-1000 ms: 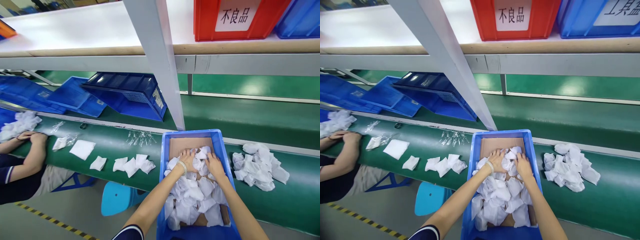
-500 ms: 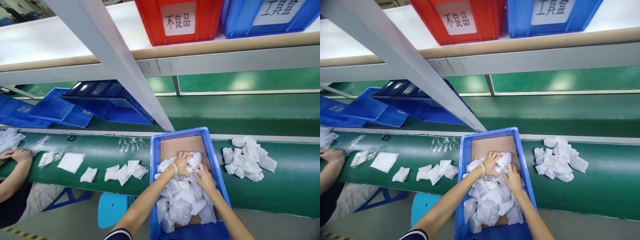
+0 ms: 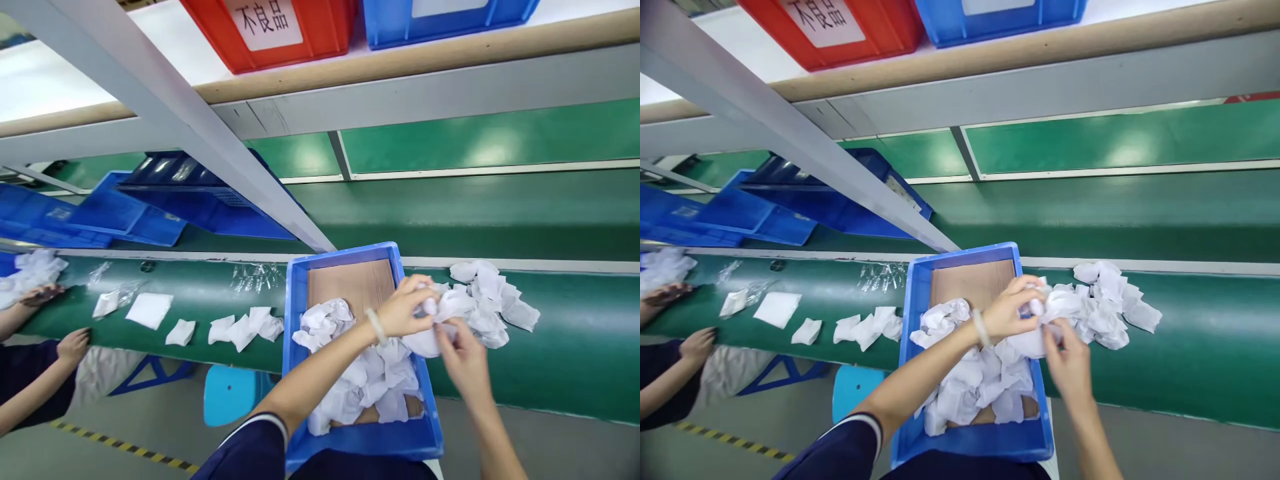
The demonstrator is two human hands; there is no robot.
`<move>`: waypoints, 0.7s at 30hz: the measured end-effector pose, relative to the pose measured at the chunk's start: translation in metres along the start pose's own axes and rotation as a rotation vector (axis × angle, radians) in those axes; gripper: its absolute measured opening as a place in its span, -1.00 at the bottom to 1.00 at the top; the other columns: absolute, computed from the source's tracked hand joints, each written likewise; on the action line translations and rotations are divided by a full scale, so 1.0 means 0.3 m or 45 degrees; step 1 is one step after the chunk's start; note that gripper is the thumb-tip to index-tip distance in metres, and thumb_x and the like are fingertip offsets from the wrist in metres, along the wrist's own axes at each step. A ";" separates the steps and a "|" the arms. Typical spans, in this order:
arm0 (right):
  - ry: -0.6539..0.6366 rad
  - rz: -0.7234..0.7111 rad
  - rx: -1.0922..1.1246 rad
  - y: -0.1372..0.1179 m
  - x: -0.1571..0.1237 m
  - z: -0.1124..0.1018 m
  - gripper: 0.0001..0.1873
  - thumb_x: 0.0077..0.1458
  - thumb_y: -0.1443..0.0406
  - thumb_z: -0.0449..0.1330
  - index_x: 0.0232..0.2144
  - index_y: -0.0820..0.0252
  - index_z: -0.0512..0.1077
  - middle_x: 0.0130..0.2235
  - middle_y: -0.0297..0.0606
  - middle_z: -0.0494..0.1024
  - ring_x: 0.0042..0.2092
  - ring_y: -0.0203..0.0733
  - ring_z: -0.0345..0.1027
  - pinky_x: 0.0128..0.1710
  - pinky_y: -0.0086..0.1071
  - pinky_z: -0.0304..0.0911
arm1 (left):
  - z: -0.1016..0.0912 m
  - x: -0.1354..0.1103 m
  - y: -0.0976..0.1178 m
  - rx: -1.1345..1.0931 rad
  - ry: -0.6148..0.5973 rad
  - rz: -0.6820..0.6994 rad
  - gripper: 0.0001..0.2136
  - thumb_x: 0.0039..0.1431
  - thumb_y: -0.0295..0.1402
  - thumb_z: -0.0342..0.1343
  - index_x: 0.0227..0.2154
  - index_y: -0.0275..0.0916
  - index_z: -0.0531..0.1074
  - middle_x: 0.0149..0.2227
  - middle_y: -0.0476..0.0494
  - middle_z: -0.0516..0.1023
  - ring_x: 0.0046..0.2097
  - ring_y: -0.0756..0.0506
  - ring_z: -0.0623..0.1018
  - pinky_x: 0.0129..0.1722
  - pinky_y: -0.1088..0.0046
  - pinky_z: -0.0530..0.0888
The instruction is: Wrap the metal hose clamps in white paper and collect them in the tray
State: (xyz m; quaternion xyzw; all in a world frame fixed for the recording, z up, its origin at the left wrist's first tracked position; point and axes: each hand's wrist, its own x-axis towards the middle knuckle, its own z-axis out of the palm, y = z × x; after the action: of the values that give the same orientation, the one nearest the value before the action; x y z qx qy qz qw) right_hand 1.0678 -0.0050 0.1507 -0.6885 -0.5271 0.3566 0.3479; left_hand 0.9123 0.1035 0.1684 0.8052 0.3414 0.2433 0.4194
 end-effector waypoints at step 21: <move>-0.913 -0.610 -0.637 -0.133 0.186 0.652 -0.39 0.05 0.53 -0.03 0.16 0.13 0.26 0.20 -0.11 0.32 0.19 -0.05 0.15 0.13 -0.17 0.13 | -0.273 -0.679 -0.364 0.299 -0.048 -1.027 -0.10 -0.27 -0.12 0.34 0.18 -0.30 0.15 0.20 -0.41 0.28 0.24 -0.40 0.25 0.24 0.04 0.16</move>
State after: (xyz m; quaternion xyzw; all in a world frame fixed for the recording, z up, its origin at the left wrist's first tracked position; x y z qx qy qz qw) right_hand 0.8915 0.0777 0.0794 -0.4443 -0.8264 0.3436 0.0410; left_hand 0.6869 0.0369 0.0983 0.6537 0.6470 0.0041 0.3926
